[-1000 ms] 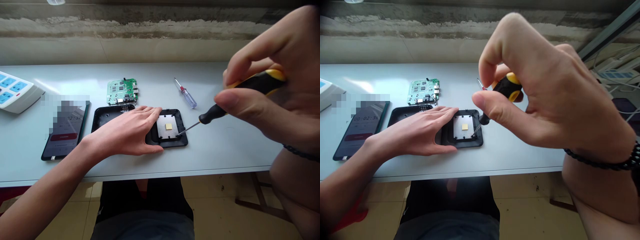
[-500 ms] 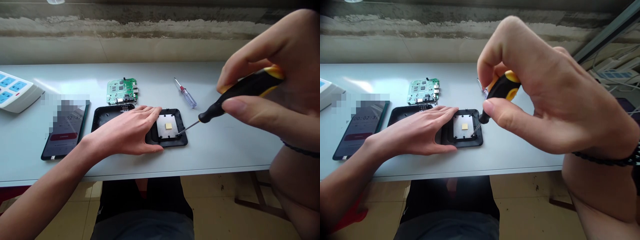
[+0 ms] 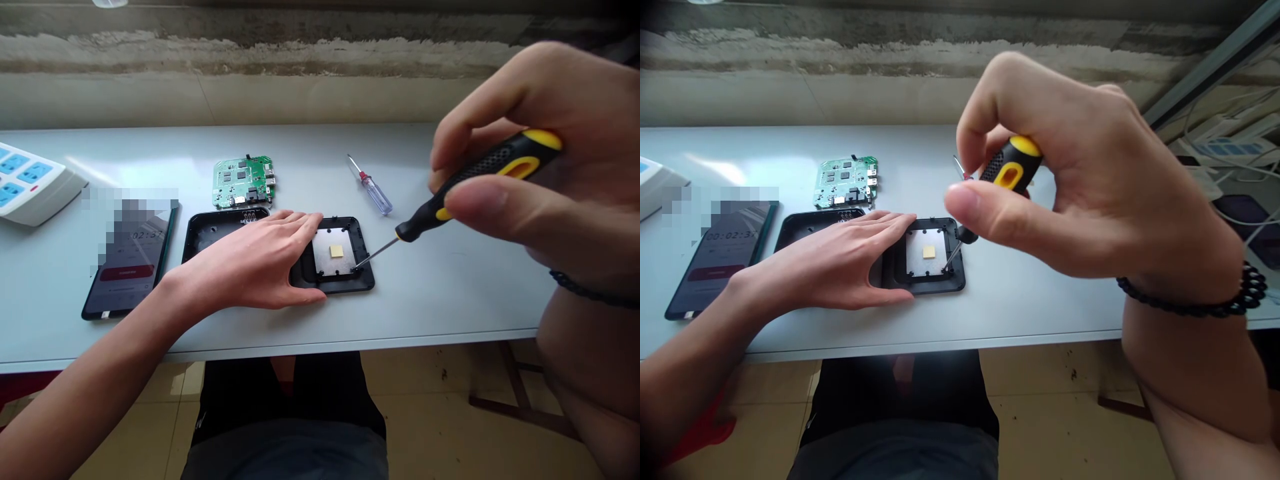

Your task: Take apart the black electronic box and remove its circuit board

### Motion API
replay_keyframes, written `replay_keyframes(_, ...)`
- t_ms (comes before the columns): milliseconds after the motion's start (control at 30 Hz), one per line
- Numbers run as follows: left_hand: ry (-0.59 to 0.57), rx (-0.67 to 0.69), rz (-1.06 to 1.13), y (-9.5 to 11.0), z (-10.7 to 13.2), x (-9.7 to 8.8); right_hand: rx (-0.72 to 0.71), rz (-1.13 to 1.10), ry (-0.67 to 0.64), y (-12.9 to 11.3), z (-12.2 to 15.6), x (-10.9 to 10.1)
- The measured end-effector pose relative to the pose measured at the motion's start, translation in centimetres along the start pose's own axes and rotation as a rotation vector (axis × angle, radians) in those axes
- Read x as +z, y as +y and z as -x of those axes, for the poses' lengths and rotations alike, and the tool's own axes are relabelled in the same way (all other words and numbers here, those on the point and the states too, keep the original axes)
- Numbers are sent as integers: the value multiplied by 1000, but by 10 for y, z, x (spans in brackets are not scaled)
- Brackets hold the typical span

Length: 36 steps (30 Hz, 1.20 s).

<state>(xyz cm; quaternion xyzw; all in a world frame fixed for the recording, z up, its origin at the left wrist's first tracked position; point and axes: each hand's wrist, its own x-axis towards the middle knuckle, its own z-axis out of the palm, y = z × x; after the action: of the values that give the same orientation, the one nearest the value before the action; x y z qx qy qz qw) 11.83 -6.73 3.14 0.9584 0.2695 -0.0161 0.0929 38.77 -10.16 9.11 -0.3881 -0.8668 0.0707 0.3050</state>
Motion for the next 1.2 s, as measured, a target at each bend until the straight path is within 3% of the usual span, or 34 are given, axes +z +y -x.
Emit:
replay_keyframes(100, -6, 5, 4, 1, 0, 0, 62, 45, 22, 2, -1, 0)
replay_keyframes(267, 4, 11, 7, 1, 0, 1, -71, -73, -10, 9, -1, -1)
replay_keyframes(467, 3, 13, 9, 1, 0, 0, 124, 67, 31, -5, -2, 0)
replay_keyframes(867, 8, 26, -11, 1, 0, 0, 31, -83, 72, 5, -2, 6)
replay_keyframes(1200, 20, 39, -6, -1, 2, 0, 98, -107, 157, 6, -6, 9)
